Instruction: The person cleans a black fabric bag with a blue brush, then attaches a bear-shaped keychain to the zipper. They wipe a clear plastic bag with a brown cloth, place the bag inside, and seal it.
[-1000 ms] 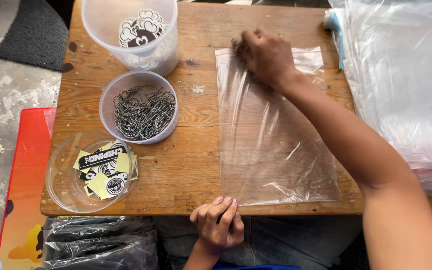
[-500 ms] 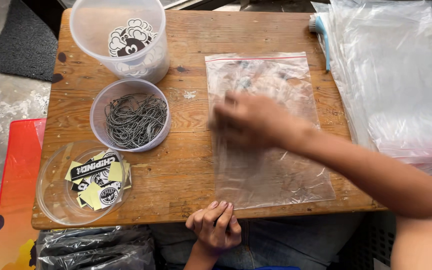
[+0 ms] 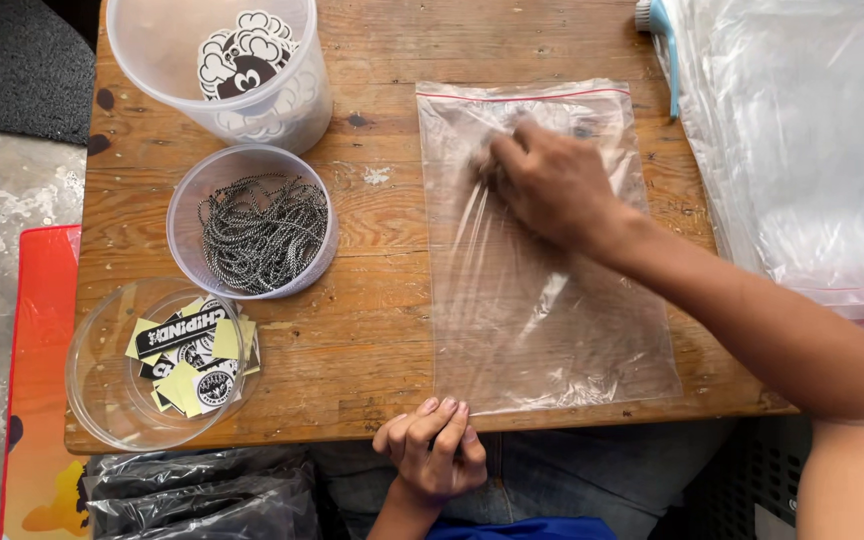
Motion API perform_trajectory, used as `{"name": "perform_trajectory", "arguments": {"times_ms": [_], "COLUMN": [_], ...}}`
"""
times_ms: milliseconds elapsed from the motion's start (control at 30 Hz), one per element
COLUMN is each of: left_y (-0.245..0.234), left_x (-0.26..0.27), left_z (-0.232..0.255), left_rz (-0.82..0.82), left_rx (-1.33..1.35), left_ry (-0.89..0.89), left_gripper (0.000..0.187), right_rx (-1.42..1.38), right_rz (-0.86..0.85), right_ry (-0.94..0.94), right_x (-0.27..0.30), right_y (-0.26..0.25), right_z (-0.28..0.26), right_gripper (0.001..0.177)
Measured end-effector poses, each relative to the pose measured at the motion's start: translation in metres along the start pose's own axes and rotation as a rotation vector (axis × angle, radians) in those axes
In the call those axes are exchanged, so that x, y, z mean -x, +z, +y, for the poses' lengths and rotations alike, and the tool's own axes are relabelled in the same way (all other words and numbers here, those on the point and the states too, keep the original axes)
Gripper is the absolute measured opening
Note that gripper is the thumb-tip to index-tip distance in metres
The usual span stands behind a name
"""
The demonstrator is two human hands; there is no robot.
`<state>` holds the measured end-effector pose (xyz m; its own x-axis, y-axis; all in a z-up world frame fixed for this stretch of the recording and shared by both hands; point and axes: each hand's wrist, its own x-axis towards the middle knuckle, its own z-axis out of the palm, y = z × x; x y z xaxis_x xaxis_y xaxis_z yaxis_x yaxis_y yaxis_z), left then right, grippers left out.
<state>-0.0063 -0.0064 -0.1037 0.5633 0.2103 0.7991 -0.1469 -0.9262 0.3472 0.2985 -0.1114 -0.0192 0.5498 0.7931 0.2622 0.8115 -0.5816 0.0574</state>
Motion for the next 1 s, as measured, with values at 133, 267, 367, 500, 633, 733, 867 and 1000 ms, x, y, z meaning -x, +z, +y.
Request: {"name": "perform_trajectory", "arguments": {"times_ms": [133,267,367,500,633,733,867,1000], "left_y": [0.0,0.0,0.002,0.004,0.002,0.002,-0.004,-0.001], "left_x": [0.002,0.002,0.001,0.004,0.003,-0.003,-0.009,-0.006], "left_z": [-0.001,0.001,0.0,0.0,0.003,0.002,0.004,0.005], "left_rz": [0.003,0.03,0.025,0.023,0.027,0.032,0.001,0.04], "left_rx": [0.014,0.019,0.018,0.013,0.011,0.013,0.036,0.019], "left_ry": [0.005,-0.001,-0.005,-0.014,-0.019,-0.009,-0.012,0.0], "left_gripper": [0.014,0.014,0.014,0.014,0.014,0.013,0.013,0.013], "right_rx": [0.033,-0.303,-0.3,-0.19,-0.044,0.011,0.042,0.063], "right_rz": [0.012,-0.033,-0.217,-0.158,-0.003,0.078,0.038,-0.004], "right_ry": [0.08,0.119,0.006,-0.029,-0.064,-0.029,0.008,0.015], "right_x": [-0.01,0.0,0.012,0.019,0.006,-0.011,-0.028,-0.032], "right_y": [0.007,-0.032,-0.039,-0.018,-0.006,0.0,0.009,-0.012], "right_z": [0.033,0.007,-0.017,-0.019,-0.013,0.002,0.025,0.007], "right_gripper": [0.024,0.028,0.024,0.027,0.02,0.023,0.019,0.013]}}
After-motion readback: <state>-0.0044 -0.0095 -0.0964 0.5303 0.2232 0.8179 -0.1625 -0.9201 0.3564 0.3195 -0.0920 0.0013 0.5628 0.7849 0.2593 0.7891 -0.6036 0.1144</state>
